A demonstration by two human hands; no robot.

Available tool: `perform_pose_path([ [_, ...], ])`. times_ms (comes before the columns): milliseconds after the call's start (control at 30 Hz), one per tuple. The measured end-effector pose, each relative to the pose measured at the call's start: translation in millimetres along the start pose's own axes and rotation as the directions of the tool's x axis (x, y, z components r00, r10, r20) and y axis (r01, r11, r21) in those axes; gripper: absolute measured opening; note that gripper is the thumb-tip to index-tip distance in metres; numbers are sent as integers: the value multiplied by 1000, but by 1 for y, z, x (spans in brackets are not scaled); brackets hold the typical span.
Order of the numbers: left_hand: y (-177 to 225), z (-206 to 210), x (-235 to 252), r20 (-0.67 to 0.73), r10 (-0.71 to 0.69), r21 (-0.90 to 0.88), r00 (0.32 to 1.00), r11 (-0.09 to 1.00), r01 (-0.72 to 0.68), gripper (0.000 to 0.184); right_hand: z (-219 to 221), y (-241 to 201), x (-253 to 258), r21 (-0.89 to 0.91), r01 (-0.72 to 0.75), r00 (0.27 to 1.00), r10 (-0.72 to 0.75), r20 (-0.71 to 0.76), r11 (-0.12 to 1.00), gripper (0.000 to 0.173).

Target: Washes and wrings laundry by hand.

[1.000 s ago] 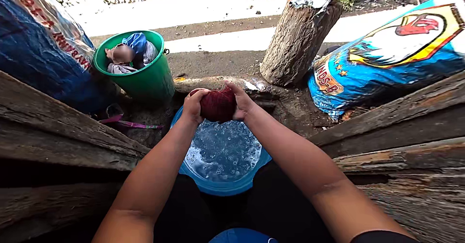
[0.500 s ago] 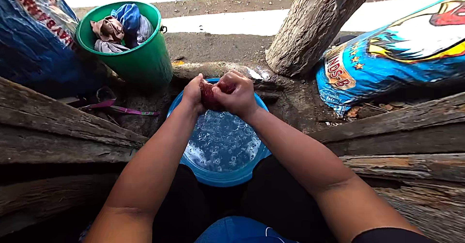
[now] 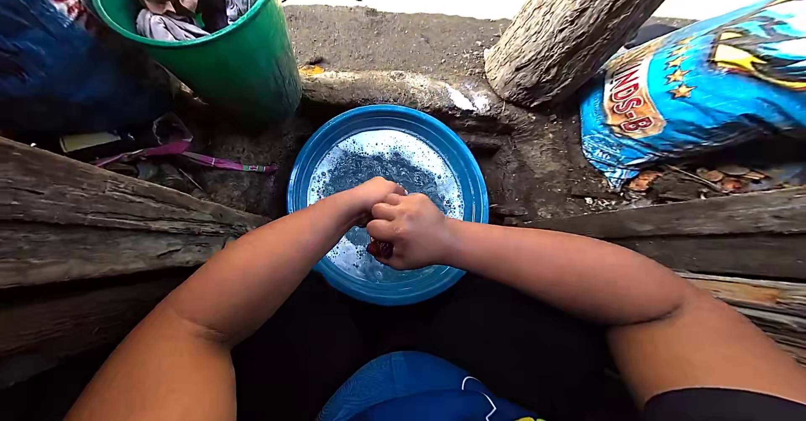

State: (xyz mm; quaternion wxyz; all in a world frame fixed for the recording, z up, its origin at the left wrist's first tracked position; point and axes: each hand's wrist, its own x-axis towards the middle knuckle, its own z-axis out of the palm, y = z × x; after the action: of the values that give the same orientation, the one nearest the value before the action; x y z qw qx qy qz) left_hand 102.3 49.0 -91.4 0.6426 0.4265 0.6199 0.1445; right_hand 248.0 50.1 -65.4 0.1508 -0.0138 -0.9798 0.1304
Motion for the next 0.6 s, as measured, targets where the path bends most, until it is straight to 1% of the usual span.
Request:
perform_pose_path([
  [100,-6,7,3,35,-33,-111,999,993,36,30,2,-1,-2,6,20,998,-20,55,1000,28],
  [167,-6,7,2,54,-16,-93,998,995,21,30,0,0,-1,14,31,997,-32,68,999,28],
  [233,-5,5,1,53,44,-26,998,999,-43,30,-3,2,1,37,31,998,-33,60,999,28],
  [267,-4,2,-1,43,76,-26,996,997,-75,29,-7,4,4,57,12,999,-15,44,998,28],
  [300,-2,-3,-3,15,105,-66,994,992,-104,30,-13,7,6,84,-29,999,27,20,996,28],
  [333,0,-8,-4,-30,119,-160,992,979,-123,31,-21,11,10,114,-97,995,98,-9,989,28],
  [367,4,-15,-6,-85,102,-283,991,951,-122,32,-29,15,13,152,-187,980,195,-44,971,29],
  [400,9,-24,-8,-138,80,-408,987,904,-130,36,-37,21,16,207,-287,946,310,-91,935,30],
  [433,13,-35,-12,-190,89,-506,978,844,-176,41,-45,27,19,299,-386,887,440,-140,873,31],
  [467,16,-45,-18,-239,130,-585,962,772,-250,49,-51,34,22,446,-454,801,573,-176,771,32],
  [500,19,-53,-25,-279,185,-645,942,691,-326,58,-54,41,24,619,-462,700,690,-186,636,31],
  [533,22,-57,-35,-325,247,-668,913,623,-407,66,-56,46,25,783,-391,608,774,-175,484,30],
  [567,27,-56,-45,-388,293,-676,874,555,-485,73,-59,48,26,906,-273,532,835,-137,323,31],
  [600,33,-51,-55,-440,313,-677,842,500,-540,78,-63,46,26,970,-167,471,878,-79,177,35],
])
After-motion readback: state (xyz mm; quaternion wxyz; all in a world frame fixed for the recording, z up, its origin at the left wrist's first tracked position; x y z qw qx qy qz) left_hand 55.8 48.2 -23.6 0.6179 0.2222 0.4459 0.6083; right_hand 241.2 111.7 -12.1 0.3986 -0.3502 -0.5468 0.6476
